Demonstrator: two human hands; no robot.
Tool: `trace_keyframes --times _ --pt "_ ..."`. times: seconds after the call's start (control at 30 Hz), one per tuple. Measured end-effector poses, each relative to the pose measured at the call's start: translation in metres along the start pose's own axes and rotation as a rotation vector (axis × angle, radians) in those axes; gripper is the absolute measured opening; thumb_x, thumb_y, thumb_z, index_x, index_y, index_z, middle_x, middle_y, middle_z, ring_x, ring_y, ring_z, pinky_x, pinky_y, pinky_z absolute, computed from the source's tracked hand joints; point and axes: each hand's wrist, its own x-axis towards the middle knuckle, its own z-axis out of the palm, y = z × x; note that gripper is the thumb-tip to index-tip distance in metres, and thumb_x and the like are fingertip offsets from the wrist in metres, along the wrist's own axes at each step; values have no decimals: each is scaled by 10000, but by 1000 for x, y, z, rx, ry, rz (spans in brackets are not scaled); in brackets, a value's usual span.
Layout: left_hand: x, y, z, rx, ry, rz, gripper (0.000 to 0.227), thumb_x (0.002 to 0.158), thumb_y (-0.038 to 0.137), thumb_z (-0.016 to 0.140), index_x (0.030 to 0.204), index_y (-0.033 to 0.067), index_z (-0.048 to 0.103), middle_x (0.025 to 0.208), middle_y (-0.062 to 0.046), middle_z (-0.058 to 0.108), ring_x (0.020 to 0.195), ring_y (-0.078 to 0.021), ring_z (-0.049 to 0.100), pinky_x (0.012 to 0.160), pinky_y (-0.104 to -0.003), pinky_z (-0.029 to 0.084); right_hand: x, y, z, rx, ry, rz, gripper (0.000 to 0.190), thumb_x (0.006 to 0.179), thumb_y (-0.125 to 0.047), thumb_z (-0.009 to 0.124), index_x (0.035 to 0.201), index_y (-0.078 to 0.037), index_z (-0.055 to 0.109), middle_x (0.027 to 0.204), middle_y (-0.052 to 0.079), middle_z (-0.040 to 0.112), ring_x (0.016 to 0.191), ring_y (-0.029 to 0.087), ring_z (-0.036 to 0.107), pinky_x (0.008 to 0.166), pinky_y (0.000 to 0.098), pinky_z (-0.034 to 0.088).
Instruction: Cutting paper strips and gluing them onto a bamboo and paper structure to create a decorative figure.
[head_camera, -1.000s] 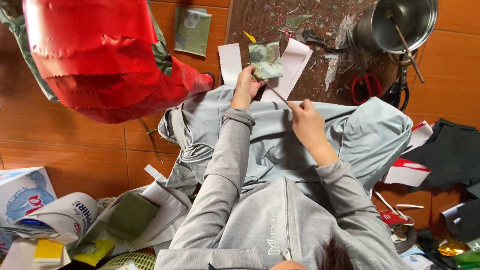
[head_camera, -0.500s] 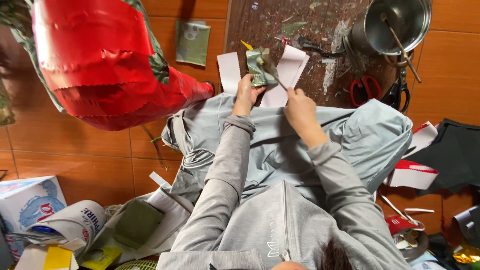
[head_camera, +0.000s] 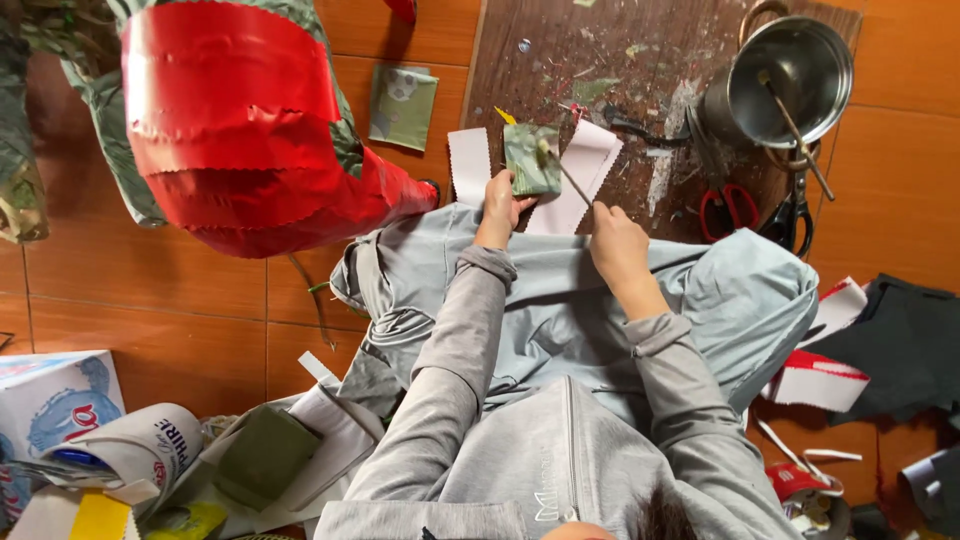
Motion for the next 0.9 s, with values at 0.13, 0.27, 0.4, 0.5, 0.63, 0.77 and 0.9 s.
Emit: trace_keyframes --times 0.13,0.27,0.4,0.5,0.63,0.77,0.9 --pt "0 -2 -1 0 6 31 403 942 231 494 1231 -44 555 1076 -214 680 915 -387 710 699 -539 619 15 -1 6 15 100 -8 165 993 -89 540 1102 -76 663 916 164 662 777 426 677 666 533 546" --pt "4 -8 2 38 -41 105 347 958 234 560 1188 -25 585 1017 -188 683 827 -341 709 638 -500 608 29 -15 25 120 171 -182 216 940 -105 590 1111 -130 720 944 171 684 795 413 681 669 516 543" --pt "-23 6 17 21 -147 138 318 863 64 639 1142 -80 589 1003 -221 689 801 -358 748 632 -519 666 44 6 5 668 167 109 360 903 -13 608 1218 -90 764 893 122 724 847 257 680 783 375 539" --pt "-36 14 28 281 89 103 452 816 71 719 1241 7 578 1032 -157 671 786 -297 705 601 -481 617 54 76 -17 1423 347 413 400 951 16 553 1342 -48 604 909 61 661 651 176 624 448 285 469" --pt "-45 13 26 281 122 232 526 796 63 787 1261 35 541 1033 -106 688 811 -275 706 637 -463 620 81 230 11 2088 48 187 84 1115 -140 482 1143 -89 543 859 49 592 643 110 547 455 214 391" --pt "-53 15 26 366 20 440 315 813 70 795 1077 -78 707 914 -125 720 780 -248 704 645 -397 602 66 204 -10 2249 268 470 278 1048 -292 468 1080 -113 678 872 86 683 657 119 624 493 190 457" --pt "-77 26 41 220 -89 385 286 813 75 756 1051 -48 657 903 -135 720 768 -273 732 663 -384 636 59 177 17 1950 175 440 239 1079 -233 523 1149 -121 722 924 53 706 707 123 636 569 240 511"
